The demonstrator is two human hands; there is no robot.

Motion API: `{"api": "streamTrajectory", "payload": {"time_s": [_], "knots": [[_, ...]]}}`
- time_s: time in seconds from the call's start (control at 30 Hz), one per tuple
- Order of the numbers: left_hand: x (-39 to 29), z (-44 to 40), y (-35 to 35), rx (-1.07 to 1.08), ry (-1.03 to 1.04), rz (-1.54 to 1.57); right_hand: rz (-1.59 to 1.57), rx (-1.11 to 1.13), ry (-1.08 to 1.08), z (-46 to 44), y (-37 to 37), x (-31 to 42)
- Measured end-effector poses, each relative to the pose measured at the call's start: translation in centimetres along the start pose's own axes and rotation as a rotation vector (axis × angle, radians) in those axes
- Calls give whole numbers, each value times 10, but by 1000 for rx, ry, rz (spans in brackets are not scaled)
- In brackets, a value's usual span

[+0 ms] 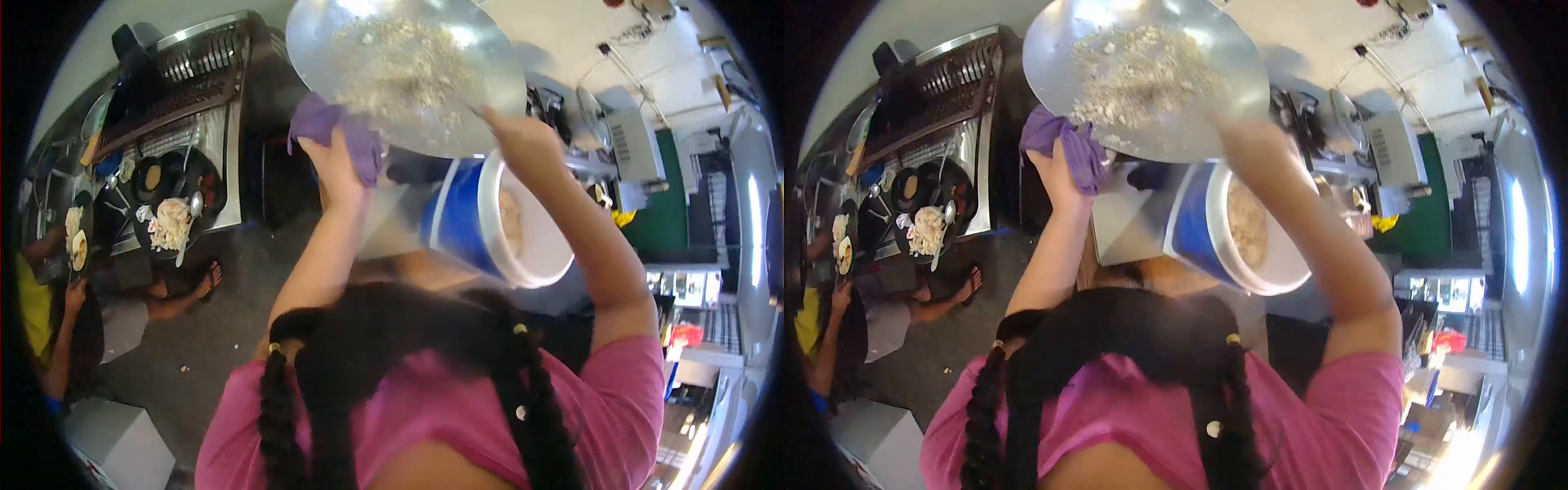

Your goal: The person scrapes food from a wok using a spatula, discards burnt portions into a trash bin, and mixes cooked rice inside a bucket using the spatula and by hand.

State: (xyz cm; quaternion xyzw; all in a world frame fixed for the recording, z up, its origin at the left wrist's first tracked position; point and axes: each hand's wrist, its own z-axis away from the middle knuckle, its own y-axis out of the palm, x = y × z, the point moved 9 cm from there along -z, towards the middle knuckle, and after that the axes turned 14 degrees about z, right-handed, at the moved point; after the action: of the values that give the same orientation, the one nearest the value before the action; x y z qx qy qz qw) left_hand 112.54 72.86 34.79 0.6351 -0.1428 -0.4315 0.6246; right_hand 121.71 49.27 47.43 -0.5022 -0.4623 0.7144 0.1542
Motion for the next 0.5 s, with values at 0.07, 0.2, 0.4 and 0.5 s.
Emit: {"api": "streamTrajectory", "payload": {"time_s": [0.07,0.2,0.4,0.5], "knots": [[-3,19,7,7,-156,-24,-65,-74,36,-6,33,2],[-3,20,10,-4,-109,46,-96,147,-91,-8,-2,-47],[-4,35,5,-68,-130,83,-347,159,-63,4,-19,-90],[2,8,-16,18,41,34,-334,308,95,-10,0,-104]]}}
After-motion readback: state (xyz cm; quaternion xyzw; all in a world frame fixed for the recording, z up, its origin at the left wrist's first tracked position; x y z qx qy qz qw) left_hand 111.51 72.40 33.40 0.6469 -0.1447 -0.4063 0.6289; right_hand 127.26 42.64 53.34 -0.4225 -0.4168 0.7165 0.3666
